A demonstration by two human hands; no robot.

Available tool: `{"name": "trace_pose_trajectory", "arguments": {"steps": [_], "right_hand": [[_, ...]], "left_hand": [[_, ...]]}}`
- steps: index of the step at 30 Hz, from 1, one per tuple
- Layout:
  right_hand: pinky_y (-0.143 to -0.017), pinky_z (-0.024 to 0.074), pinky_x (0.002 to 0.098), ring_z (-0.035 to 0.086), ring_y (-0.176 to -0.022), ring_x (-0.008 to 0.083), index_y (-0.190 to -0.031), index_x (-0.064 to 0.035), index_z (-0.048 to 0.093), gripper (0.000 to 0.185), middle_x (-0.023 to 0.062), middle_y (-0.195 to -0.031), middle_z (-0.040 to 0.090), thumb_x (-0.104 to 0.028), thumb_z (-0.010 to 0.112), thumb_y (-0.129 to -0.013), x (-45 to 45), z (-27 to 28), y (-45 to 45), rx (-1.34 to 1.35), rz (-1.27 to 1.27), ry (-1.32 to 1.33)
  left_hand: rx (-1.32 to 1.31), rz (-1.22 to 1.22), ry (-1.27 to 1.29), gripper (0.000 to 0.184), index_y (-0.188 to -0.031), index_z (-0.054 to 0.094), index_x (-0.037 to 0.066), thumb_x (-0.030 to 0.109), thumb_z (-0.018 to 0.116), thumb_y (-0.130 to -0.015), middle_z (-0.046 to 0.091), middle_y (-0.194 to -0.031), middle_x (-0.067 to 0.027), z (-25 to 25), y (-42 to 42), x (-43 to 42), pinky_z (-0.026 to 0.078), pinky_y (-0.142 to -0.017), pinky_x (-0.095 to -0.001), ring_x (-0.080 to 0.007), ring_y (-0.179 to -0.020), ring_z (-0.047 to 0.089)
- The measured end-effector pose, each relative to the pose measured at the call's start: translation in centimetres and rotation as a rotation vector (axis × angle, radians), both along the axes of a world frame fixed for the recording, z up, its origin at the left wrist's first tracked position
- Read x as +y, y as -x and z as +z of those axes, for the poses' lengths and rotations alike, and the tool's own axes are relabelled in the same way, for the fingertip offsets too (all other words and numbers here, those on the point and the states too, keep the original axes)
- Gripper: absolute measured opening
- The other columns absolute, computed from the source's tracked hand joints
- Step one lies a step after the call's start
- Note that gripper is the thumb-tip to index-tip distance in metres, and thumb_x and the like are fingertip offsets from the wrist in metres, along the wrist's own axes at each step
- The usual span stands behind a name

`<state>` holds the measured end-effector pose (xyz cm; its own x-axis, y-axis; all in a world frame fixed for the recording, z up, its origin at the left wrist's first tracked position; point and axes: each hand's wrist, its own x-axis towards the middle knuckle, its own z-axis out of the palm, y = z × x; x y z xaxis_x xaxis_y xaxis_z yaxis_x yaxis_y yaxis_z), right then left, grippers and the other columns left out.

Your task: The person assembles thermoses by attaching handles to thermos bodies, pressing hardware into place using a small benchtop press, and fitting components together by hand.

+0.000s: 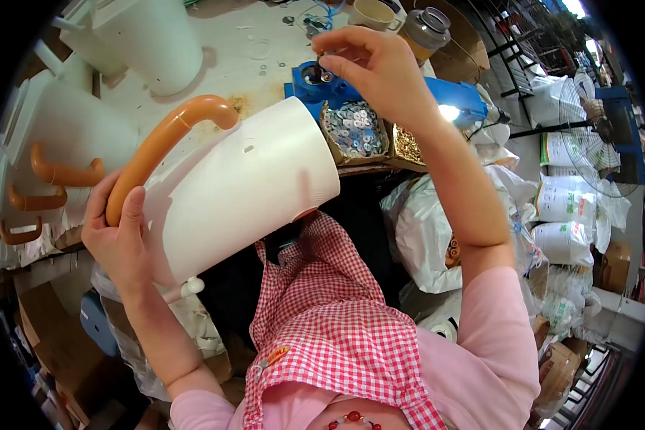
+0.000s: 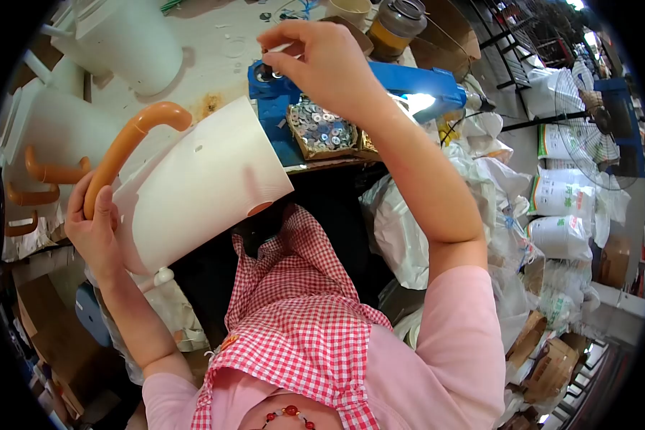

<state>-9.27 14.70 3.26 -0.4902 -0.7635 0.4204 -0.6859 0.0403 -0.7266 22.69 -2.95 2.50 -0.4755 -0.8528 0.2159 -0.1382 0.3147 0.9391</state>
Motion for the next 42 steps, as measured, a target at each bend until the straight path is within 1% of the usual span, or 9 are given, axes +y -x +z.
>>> {"name": "trace_pose_trajectory", "arguments": {"steps": [3, 6, 8, 12, 17, 20, 25, 31, 42], "right_hand": [[-0.076, 0.0547, 0.0256, 0.068, -0.083, 0.0100, -0.111, -0.0015, 0.070, 0.020, 0.0052, -0.095, 0.073, -0.007, 0.068, -0.092, 3.5, -0.5, -1.7, 0.010, -0.056, 0.078], [-0.071, 0.0552, 0.0286, 0.070, -0.074, 0.0163, -0.104, -0.0043, 0.073, 0.019, 0.0083, -0.092, 0.073, -0.013, 0.072, -0.087, 6.6, -5.2, -1.5, -0.460, -0.049, -0.029], [-0.074, 0.0551, 0.0325, 0.069, -0.079, 0.0217, -0.096, -0.0059, 0.075, 0.016, 0.0085, -0.092, 0.072, -0.018, 0.072, -0.085, 7.4, -7.6, -1.2, -0.160, -0.198, -0.511], [-0.081, 0.0527, 0.0403, 0.066, -0.092, 0.0295, -0.092, -0.0064, 0.075, 0.019, 0.0096, -0.094, 0.071, -0.022, 0.072, -0.083, 5.8, -10.7, -0.3, 0.291, -0.149, -0.605], [-0.083, 0.0533, 0.0404, 0.067, -0.093, 0.0295, -0.090, -0.0123, 0.076, 0.015, 0.0070, -0.091, 0.071, -0.024, 0.069, -0.083, 5.3, -11.5, -0.2, 0.411, -0.175, -0.613], [-0.072, 0.0532, 0.0399, 0.067, -0.078, 0.0309, -0.093, -0.0071, 0.075, 0.014, 0.0092, -0.090, 0.073, -0.016, 0.069, -0.084, 6.2, -10.8, -0.6, 0.167, -0.197, -0.569], [-0.066, 0.0508, 0.0287, 0.066, -0.070, 0.0142, -0.092, -0.0038, 0.074, 0.011, 0.0052, -0.087, 0.075, -0.009, 0.071, -0.083, 7.2, -9.4, -1.2, -0.044, -0.238, -0.410], [-0.071, 0.0510, 0.0222, 0.064, -0.077, 0.0072, -0.090, 0.0014, 0.071, 0.008, 0.0056, -0.093, 0.075, 0.001, 0.068, -0.083, 8.2, -10.1, -0.2, -0.347, -0.194, -0.259], [-0.070, 0.0505, 0.0222, 0.062, -0.074, 0.0069, -0.090, -0.0004, 0.070, 0.010, 0.0018, -0.082, 0.069, -0.001, 0.070, -0.080, 8.6, -10.4, -0.3, -0.333, -0.306, -0.232]], "left_hand": [[0.010, -0.003, -0.019, 0.031, -0.114, 0.067, -0.001, 0.014, 0.078, -0.090, 0.057, -0.077, 0.0038, -0.1, 0.2, -0.1, 0.030, -0.051, -0.0170, -0.0018, -0.058, 0.042], [0.024, 0.011, -0.013, 0.032, -0.115, 0.067, -0.001, 0.015, 0.078, -0.090, 0.057, -0.075, 0.0038, -0.3, 0.0, -0.1, 0.030, -0.051, -0.0169, -0.0017, -0.057, 0.042], [0.020, 0.002, -0.004, 0.032, -0.115, 0.067, -0.002, 0.015, 0.078, -0.090, 0.057, -0.075, 0.0037, -0.3, 0.0, -0.2, 0.030, -0.051, -0.0170, -0.0017, -0.057, 0.042], [-0.019, 0.009, 0.014, 0.033, -0.116, 0.067, -0.001, 0.016, 0.078, -0.090, 0.057, -0.075, 0.0034, -0.2, 0.3, 0.0, 0.031, -0.051, -0.0168, -0.0020, -0.057, 0.043], [-0.030, 0.017, 0.047, 0.033, -0.119, 0.065, -0.002, 0.016, 0.073, -0.093, 0.059, -0.081, 0.0015, -0.7, -0.3, -0.5, 0.029, -0.049, -0.0181, -0.0025, -0.055, 0.042], [-0.020, 0.033, 0.034, 0.033, -0.119, 0.065, -0.002, 0.016, 0.074, -0.093, 0.059, -0.081, 0.0014, -0.8, -0.5, -0.4, 0.029, -0.049, -0.0181, -0.0024, -0.055, 0.042], [-0.012, 0.027, 0.017, 0.033, -0.121, 0.064, -0.002, 0.015, 0.074, -0.093, 0.058, -0.080, 0.0021, -0.6, 0.0, -0.2, 0.029, -0.050, -0.0179, -0.0023, -0.056, 0.041], [-0.019, -0.002, 0.021, 0.035, -0.122, 0.064, -0.002, 0.016, 0.074, -0.093, 0.056, -0.079, 0.0029, -0.5, 0.0, -0.1, 0.029, -0.050, -0.0176, -0.0018, -0.058, 0.042], [-0.010, -0.013, 0.035, 0.035, -0.121, 0.064, -0.002, 0.017, 0.074, -0.093, 0.054, -0.076, 0.0033, -0.5, 0.3, -0.2, 0.030, -0.051, -0.0173, -0.0022, -0.058, 0.042]]}}
